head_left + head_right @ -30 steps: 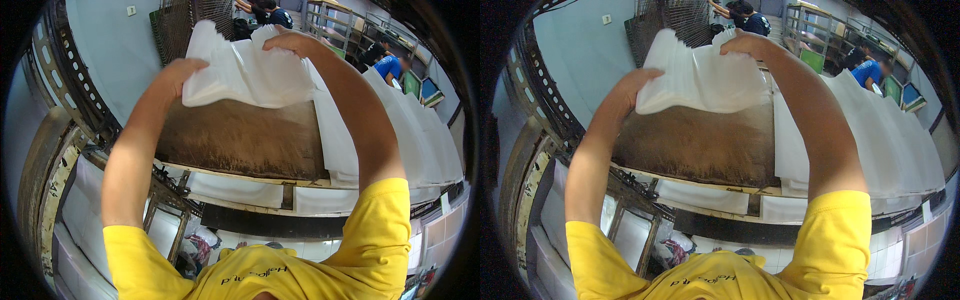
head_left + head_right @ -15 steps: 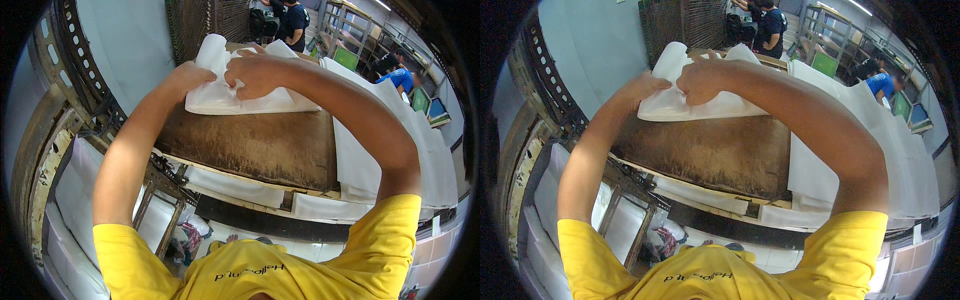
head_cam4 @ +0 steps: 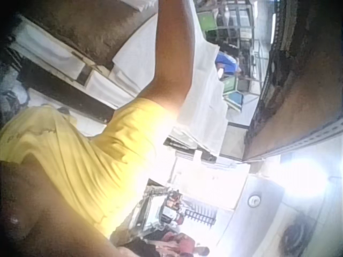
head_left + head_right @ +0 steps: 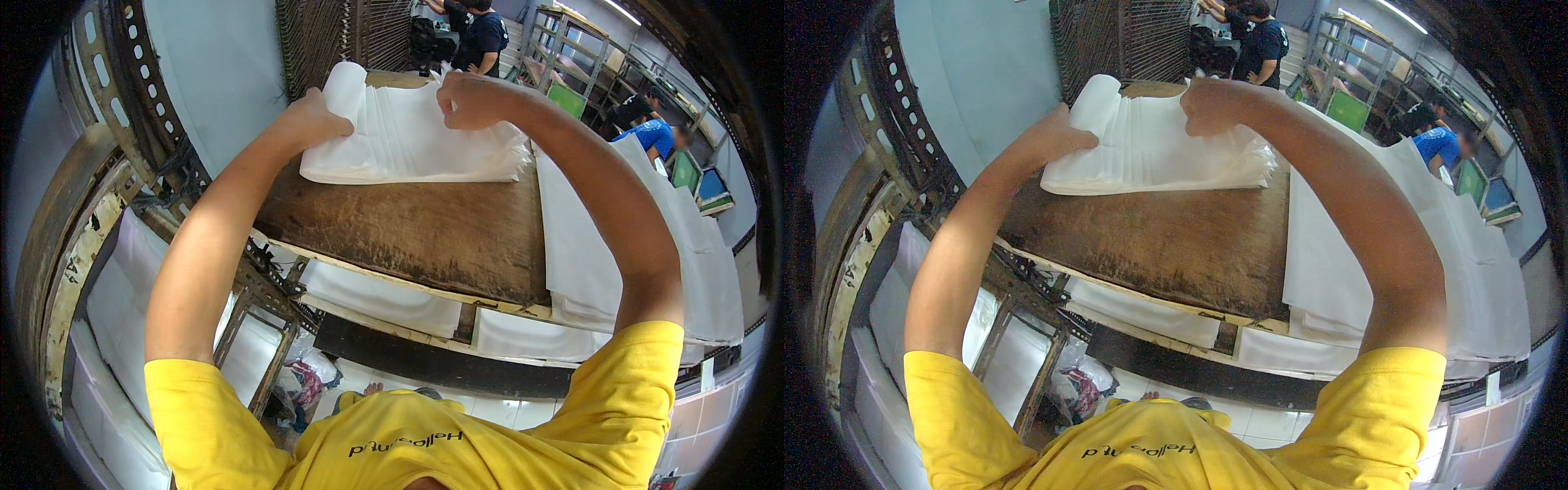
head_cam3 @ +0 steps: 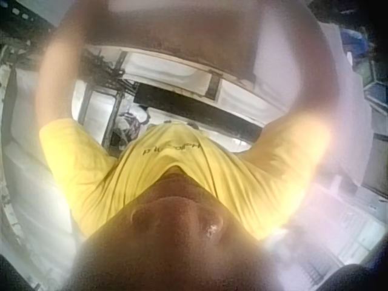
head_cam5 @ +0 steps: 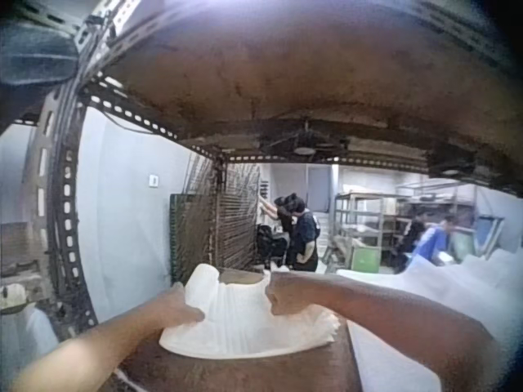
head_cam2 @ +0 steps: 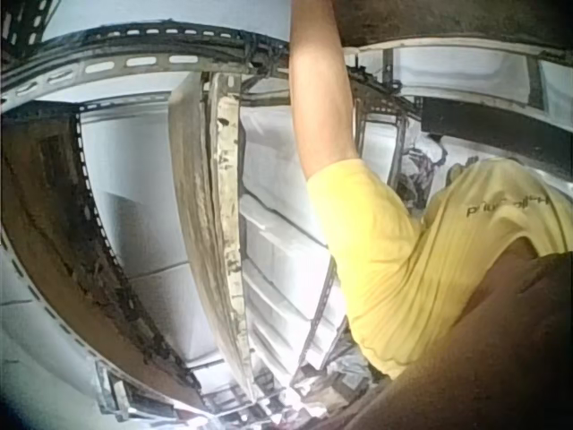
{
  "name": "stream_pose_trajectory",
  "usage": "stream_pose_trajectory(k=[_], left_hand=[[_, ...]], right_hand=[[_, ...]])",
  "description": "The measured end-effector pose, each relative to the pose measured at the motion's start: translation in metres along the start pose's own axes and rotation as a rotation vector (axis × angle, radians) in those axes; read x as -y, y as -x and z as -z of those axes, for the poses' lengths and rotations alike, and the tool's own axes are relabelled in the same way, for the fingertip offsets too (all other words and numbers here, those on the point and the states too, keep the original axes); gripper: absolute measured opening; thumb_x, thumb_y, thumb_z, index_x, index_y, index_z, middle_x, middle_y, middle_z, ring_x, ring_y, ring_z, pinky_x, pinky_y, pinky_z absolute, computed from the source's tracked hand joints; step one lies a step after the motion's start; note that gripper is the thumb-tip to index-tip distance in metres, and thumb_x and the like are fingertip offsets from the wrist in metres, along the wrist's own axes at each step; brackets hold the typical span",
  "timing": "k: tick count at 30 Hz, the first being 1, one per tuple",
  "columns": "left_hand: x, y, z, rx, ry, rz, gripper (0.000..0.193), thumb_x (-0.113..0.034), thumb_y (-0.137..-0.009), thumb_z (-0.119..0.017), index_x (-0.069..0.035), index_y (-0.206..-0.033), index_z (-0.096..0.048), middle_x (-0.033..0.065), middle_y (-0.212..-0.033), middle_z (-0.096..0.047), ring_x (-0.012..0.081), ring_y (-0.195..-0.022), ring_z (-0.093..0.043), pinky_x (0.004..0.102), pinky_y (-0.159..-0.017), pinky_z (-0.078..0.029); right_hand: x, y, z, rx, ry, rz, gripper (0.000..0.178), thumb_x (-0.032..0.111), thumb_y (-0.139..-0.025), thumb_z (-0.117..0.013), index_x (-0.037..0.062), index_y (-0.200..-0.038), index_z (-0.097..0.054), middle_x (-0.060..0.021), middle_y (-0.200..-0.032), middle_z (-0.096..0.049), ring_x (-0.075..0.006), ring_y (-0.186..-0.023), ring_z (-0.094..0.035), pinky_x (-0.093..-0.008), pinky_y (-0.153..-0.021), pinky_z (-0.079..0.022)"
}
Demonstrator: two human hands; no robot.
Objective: The person repeatedly picks up large white sheets from a table and places them onto a metal rack. The person handles the sheets one at a time, stacking them in a neat pile on the rack.
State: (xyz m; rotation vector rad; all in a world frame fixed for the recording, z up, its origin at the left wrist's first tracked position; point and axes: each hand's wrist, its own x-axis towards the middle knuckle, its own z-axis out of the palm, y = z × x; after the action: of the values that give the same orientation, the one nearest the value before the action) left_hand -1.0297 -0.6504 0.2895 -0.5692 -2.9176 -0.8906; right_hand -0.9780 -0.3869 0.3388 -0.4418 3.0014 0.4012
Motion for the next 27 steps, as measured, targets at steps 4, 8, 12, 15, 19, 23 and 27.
stream_pose_trajectory(k=[4,8,12,15,19,23,27], left_hand=[[-0.014,0.007,-0.003,-0.122,-0.366,-0.143,0.085,-0.031,-0.072,-0.071,0.000,-0.143,-0.035,0.0317,-0.133,-0.050,0.0390,-0.120,-0.056,0.0434,-0.101,-0.045],[-0.009,-0.015,-0.021,-0.248,-0.514,-0.810,0.059,-0.030,-0.084,-0.062,-0.010,-0.138,-0.047,0.0219,-0.136,-0.050,0.0390,-0.120,-0.053,0.0439,-0.105,-0.041],[-0.045,-0.021,-0.044,0.152,-0.281,-0.934,0.036,-0.029,-0.092,-0.056,-0.006,-0.120,-0.060,0.0189,-0.119,-0.061,0.0385,-0.110,-0.058,0.0449,-0.098,-0.044],[-0.052,-0.014,-0.042,0.192,-0.303,-0.850,0.028,-0.031,-0.092,-0.055,-0.006,-0.104,-0.064,0.0186,-0.107,-0.064,0.0359,-0.101,-0.061,0.0455,-0.090,-0.047],[-0.057,-0.006,-0.016,0.205,-0.580,-0.674,0.028,-0.030,-0.085,-0.058,-0.006,-0.098,-0.067,0.0202,-0.105,-0.066,0.0359,-0.101,-0.062,0.0476,-0.087,-0.049],[-0.033,-0.005,0.013,0.208,-0.817,-0.461,0.030,-0.029,-0.079,-0.060,-0.006,-0.094,-0.071,0.0207,-0.099,-0.068,0.0357,-0.102,-0.062,0.0491,-0.085,-0.051],[-0.003,0.002,0.041,0.137,-1.027,-0.182,0.032,-0.025,-0.078,-0.063,-0.004,-0.101,-0.072,0.0220,-0.114,-0.064,0.0378,-0.111,-0.057,0.0478,-0.092,-0.049]], right_hand=[[0.000,0.016,0.002,-0.061,-0.039,-0.141,0.044,0.037,-0.077,-0.069,0.0072,-0.108,-0.058,-0.0168,-0.115,-0.050,-0.0323,-0.107,-0.056,-0.0434,-0.088,-0.046],[-0.004,0.016,-0.006,-0.017,-0.164,-0.139,0.054,0.040,-0.075,-0.070,0.0091,-0.116,-0.054,-0.0177,-0.118,-0.048,-0.0331,-0.107,-0.055,-0.0445,-0.088,-0.046],[-0.013,0.011,-0.019,-0.028,-0.122,-0.095,0.055,0.042,-0.076,-0.068,0.0099,-0.118,-0.057,-0.0191,-0.121,-0.051,-0.0350,-0.112,-0.055,-0.0459,-0.090,-0.047],[-0.016,0.010,-0.024,-0.027,-0.104,-0.054,0.058,0.043,-0.075,-0.065,0.0082,-0.120,-0.060,-0.0220,-0.126,-0.056,-0.0371,-0.116,-0.057,-0.0476,-0.093,-0.048],[-0.008,0.013,-0.015,0.079,-0.077,-0.076,0.050,0.039,-0.078,-0.065,0.0135,-0.121,-0.061,-0.0195,-0.131,-0.051,-0.0342,-0.122,-0.053,-0.0442,-0.097,-0.045],[-0.001,0.014,-0.013,0.079,-0.093,-0.078,0.045,0.034,-0.078,-0.063,0.0145,-0.118,-0.062,-0.0167,-0.131,-0.049,-0.0330,-0.122,-0.052,-0.0431,-0.098,-0.044],[-0.013,0.015,-0.021,0.048,-0.033,-0.055,0.044,0.029,-0.077,-0.062,0.0137,-0.118,-0.062,-0.0161,-0.132,-0.048,-0.0327,-0.120,-0.054,-0.0420,-0.097,-0.045]])
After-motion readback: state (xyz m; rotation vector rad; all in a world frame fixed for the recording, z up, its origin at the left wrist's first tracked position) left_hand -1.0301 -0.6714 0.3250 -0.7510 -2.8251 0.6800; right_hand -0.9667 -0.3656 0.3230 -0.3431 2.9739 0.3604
